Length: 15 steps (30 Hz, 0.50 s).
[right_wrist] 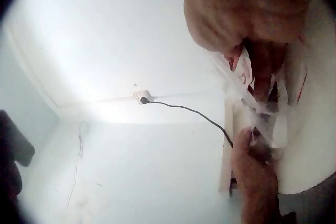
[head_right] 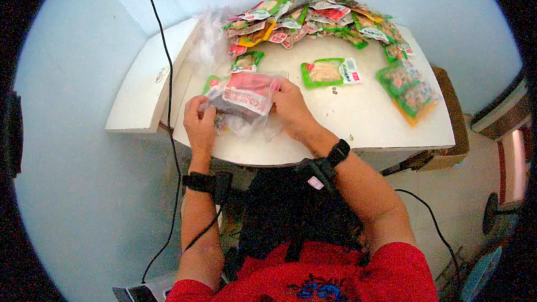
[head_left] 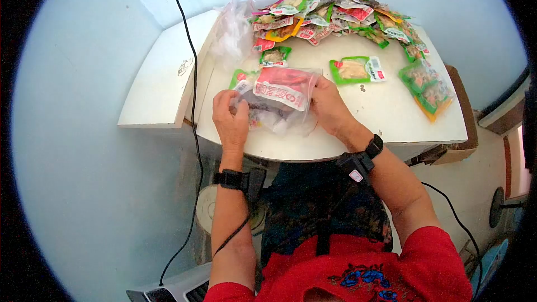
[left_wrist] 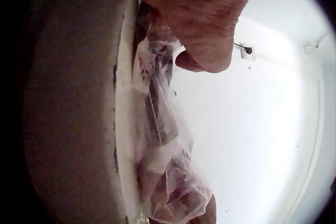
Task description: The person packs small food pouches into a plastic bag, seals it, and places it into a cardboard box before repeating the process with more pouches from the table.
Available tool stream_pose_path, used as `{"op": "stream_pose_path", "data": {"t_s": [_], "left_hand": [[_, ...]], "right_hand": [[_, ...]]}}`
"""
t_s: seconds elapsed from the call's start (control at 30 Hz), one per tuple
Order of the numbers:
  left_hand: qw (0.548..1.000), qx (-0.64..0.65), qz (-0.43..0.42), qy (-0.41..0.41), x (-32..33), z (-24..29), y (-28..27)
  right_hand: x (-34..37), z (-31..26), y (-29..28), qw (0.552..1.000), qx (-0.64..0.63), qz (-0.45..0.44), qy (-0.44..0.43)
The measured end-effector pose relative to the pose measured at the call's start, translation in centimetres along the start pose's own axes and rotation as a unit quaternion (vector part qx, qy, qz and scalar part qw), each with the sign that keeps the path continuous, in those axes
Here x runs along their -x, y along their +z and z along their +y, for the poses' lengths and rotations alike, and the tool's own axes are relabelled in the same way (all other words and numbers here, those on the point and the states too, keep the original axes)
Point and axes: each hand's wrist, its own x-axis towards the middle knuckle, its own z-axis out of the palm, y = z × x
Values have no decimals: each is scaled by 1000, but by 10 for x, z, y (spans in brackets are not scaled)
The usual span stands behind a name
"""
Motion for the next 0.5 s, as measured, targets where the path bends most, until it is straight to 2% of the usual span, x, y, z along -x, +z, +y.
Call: {"op": "stream_pose_path", "data": {"t_s": [0.1,0.3,0.4,0.5], "left_hand": [[999,25,39,-10,-2,-13,-2],[994,-47,76,58,2,-7,0],[995,-62,58,56,1,-4,-2],[998,-44,48,9,0,-6,0]], "right_hand": [[11,-13,4,995,-101,-9,19],[12,-12,0,998,-67,-2,18],[7,-3,-6,996,-79,15,28],[13,-2,-8,992,-117,-3,38]]}}
